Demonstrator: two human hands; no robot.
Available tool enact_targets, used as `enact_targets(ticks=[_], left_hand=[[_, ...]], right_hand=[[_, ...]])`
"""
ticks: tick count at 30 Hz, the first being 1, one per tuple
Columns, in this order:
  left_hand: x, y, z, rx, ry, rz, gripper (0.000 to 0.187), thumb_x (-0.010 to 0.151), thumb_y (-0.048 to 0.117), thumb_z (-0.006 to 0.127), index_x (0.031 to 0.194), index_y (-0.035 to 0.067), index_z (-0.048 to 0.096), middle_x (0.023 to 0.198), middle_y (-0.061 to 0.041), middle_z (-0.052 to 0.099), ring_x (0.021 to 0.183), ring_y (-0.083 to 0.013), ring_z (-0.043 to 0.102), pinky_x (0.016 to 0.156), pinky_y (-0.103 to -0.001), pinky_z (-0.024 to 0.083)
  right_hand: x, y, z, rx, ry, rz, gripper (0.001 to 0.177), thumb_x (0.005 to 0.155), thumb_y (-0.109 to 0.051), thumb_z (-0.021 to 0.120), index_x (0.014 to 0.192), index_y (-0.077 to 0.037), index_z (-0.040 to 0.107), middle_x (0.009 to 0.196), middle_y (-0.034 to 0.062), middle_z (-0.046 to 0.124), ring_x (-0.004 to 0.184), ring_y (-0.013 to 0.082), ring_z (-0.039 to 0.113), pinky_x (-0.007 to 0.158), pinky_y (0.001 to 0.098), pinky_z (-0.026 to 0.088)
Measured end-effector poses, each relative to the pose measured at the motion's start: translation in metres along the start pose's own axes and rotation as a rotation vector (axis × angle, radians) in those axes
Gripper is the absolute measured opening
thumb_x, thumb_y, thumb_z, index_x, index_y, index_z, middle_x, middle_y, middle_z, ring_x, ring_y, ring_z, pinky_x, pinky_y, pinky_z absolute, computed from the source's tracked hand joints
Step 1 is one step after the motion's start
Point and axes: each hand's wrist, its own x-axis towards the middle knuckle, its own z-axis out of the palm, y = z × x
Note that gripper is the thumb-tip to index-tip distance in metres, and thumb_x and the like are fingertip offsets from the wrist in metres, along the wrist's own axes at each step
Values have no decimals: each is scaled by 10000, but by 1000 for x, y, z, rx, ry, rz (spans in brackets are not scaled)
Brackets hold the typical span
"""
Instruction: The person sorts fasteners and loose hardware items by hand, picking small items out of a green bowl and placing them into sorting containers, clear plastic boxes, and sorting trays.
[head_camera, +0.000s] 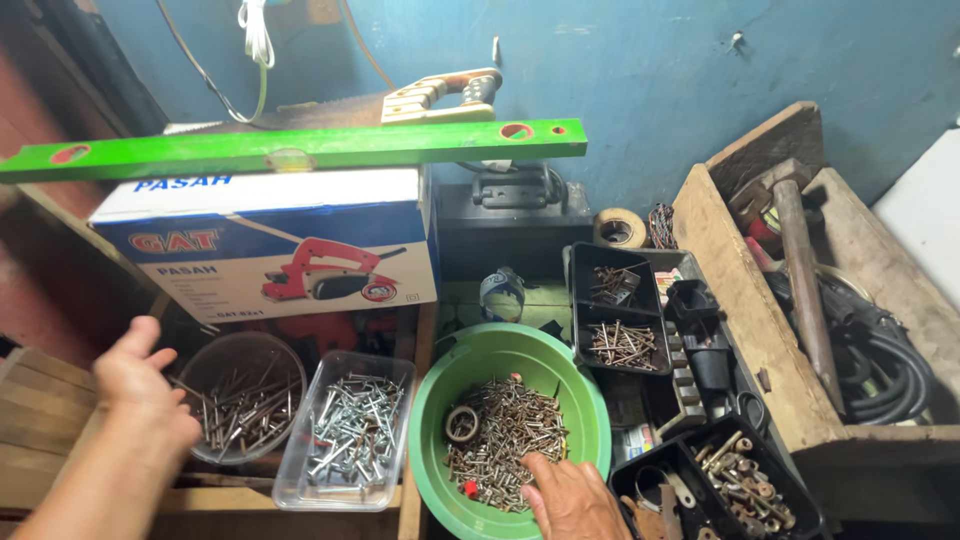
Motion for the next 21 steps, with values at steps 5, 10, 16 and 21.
enact_targets(ticks=[5,10,16,21], left_hand=[[-66,-35,24,478,-293,691,549,908,392,668,1223,-56,705,1270,-247,675,1171,-334,637,1057,-425,467],[-132,-98,51,856,-873,1134,791,691,331,856,1371,34,584,1580,-201,376,1452,-374,338,1151,-436,278],[-174,-139,55,1344,-1068,1022,978,759,376,853,1553,82,365,1701,-198,151,1515,-380,157,1216,-451,198],[-168,-160,51,1578,-935,1041,1102,698,400,885,1577,92,297,1669,-185,148,1526,-358,143,1241,-473,131]], right_hand=[[-2,-8,-2,-21,74,-42,259,938,-234,669,1163,-144,578,827,85,648,807,290,622,788,434,452],[-4,-27,-15,-32,103,-2,199,952,-208,615,1138,-143,585,807,77,635,809,282,609,772,431,440],[-6,-41,-35,33,163,-79,183,947,-158,612,1116,-101,565,867,94,641,872,302,608,778,439,432],[-6,-39,-38,90,227,-157,203,880,-102,672,1070,-68,607,940,128,661,932,326,614,844,441,444]])
